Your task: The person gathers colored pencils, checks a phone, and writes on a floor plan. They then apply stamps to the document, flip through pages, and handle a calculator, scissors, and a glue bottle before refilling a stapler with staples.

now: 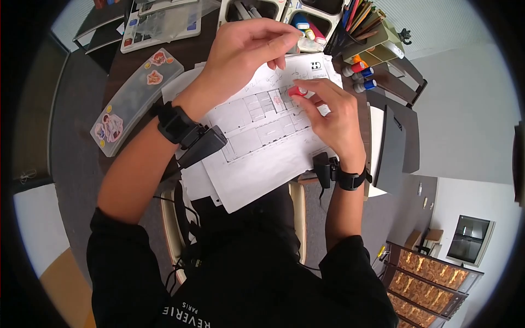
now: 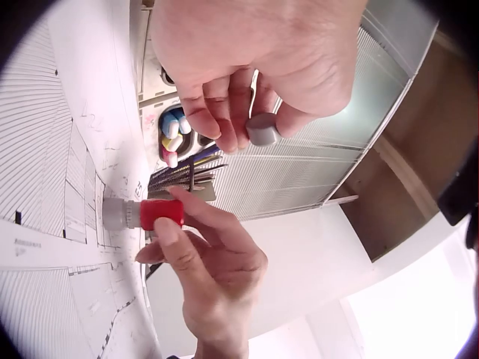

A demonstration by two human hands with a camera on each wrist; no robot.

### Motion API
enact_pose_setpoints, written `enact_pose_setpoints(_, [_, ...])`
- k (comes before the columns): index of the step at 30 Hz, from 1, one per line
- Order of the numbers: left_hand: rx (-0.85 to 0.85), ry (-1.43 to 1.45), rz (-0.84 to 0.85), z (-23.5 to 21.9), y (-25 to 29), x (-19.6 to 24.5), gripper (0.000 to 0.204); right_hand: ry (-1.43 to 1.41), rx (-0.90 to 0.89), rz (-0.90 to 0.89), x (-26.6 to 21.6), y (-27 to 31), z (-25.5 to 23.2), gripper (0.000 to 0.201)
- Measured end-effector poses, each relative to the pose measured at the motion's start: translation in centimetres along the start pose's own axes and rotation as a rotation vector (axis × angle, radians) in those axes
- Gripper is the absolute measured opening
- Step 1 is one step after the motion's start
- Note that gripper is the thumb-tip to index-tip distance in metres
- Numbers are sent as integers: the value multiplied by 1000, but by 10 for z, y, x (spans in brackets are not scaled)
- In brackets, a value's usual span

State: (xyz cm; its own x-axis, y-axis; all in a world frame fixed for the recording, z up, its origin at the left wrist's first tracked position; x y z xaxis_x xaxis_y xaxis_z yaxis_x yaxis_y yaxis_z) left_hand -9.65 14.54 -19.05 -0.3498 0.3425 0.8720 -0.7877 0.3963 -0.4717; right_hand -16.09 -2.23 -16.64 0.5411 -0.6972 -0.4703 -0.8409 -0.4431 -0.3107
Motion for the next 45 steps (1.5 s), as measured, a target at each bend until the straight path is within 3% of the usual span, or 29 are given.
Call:
enact_pose_setpoints(4, [13,7,-2,-1,2,-1,29,-69,88,50,6,13,-10,25])
enact_pose_setpoints(6, [32,0,-1,-2,2,1,30,-341,303,192,30,28,-19,25])
enact_pose_setpoints(7, [31,-2,1,-2,1,1,30,-340,306,190,32,31,-21,25])
enact_pose_setpoints(9, [19,-12,-16,-3,0,-2,30,-542,481,214,41,42,-30,28])
enact_pose_setpoints(17, [16,-13,-50,-2,1,-4,32,-818,557,343,66,69,-28,30])
enact_pose_setpoints(20, [15,18,-77,-1,2,-1,35,-1574,569,405,76,74,-11,36])
enact_pose_setpoints(23, [2,42,-85,1,1,1,36,-1870,443,342,76,74,-2,33])
enact_pose_setpoints(45, [28,115,-84,-1,2,-1,35,-1883,457,390,75,70,-1,30])
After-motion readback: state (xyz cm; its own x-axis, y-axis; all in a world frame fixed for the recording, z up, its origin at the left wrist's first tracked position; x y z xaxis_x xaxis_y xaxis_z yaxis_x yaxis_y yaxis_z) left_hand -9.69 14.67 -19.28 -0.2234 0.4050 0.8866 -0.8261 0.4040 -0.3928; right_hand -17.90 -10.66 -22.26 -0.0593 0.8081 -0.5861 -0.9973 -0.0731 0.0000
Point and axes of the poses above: each hand's wrist, its own y-axis away from the middle knuckle, its own z-axis out of the palm, x = y × z, the point moved 6 cm from there along -y, towards the middle knuckle, and after that the axes turned 6 degrees about -x, right-handed, at the moved point
